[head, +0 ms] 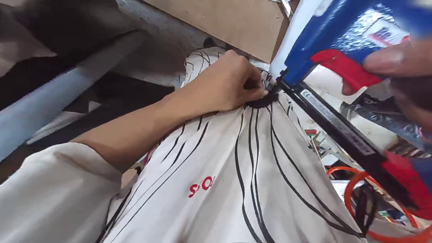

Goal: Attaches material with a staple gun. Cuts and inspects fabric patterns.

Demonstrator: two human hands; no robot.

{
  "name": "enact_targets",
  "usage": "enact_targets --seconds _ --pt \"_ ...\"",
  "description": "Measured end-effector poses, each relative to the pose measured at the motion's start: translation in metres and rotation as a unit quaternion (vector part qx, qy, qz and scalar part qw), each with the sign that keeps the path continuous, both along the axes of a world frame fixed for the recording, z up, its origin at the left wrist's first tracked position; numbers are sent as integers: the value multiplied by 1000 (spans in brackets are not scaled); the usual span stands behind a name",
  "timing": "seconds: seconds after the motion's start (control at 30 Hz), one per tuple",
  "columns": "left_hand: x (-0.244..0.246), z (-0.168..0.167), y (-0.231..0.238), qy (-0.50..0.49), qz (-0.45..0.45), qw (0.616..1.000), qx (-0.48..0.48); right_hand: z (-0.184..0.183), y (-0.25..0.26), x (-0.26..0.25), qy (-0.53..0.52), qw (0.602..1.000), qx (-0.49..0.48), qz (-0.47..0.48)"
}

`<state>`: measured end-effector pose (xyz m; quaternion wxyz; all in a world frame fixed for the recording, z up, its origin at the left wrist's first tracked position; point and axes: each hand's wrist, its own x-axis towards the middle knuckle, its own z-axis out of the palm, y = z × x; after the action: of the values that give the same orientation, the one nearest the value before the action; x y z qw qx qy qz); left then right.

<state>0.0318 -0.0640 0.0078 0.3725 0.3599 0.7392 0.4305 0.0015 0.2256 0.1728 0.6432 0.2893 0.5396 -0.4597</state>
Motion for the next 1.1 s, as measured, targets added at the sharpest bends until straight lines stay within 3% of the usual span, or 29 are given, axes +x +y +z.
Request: enact_targets --seconds 0.13,0.3,0.43,0.53,0.63,0.77,1.1 --pt "3 -2 -2 2 8 1000 11 -15 -6 -19 -22 993 -110 30" --pt "8 8 -8 24 10 1000 -4 -17 -32 -8 41 995 -65 65" --pt "10 8 -10 27 16 999 1 -16 -33 -11 44 992 -85 88" --pt "9 8 -13 18 10 1000 15 -2 -24 -4 62 997 -10 53" --pt "7 12 -18 45 -28 999 11 9 -37 33 146 958 247 14" --pt "3 22 -21 63 -50 997 6 13 -28 49 228 933 275 -38" --pt "-1 20 5 36 -69 995 -68 12 -11 84 223 935 253 -110"
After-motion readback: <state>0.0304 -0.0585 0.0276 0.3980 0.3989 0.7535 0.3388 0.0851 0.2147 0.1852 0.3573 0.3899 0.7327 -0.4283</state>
